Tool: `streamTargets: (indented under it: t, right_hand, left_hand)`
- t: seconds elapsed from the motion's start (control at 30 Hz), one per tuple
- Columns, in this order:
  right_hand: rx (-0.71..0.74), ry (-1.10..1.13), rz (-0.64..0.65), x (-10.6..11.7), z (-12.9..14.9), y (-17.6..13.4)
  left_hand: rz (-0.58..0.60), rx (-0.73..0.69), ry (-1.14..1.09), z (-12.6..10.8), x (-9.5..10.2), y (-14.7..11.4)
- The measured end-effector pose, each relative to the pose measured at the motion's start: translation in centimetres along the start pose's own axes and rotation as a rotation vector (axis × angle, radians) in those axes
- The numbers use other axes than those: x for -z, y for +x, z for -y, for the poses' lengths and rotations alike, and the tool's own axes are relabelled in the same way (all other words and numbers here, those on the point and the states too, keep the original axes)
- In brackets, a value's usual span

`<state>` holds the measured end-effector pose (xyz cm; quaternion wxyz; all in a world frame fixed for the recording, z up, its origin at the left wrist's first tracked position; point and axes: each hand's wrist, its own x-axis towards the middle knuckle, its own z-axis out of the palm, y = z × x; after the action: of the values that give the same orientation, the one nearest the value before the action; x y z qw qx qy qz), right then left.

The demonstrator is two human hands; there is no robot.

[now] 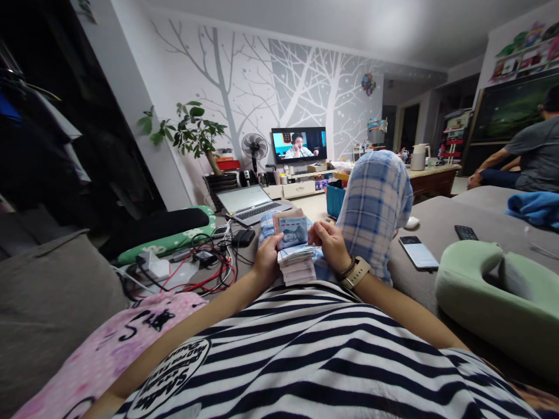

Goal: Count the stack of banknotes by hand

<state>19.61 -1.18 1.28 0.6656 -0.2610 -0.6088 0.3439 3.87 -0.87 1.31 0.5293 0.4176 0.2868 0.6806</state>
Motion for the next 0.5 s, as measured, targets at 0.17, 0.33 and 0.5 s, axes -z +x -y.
streamTargets:
  t: [0.17,0.33,0.5]
  right_hand:
    - [-0.041,-0.001,-0.051,-0.12,-0.09,0.18]
    - [-0.052,-0.019,-0.063,0.05,-0.36,0.33]
    - [-0.036,-0.035,-0.041,0.1,-0.15,0.25]
  left_hand:
    - [0.097,0.064,-0.037,-0.66,-0.56,-0.87]
    - [0.214,0.093,-0.073,-0.66,-0.55,-1.11]
    - [0.175,0.059,-0.027,-0.19,-0.24,-0.6]
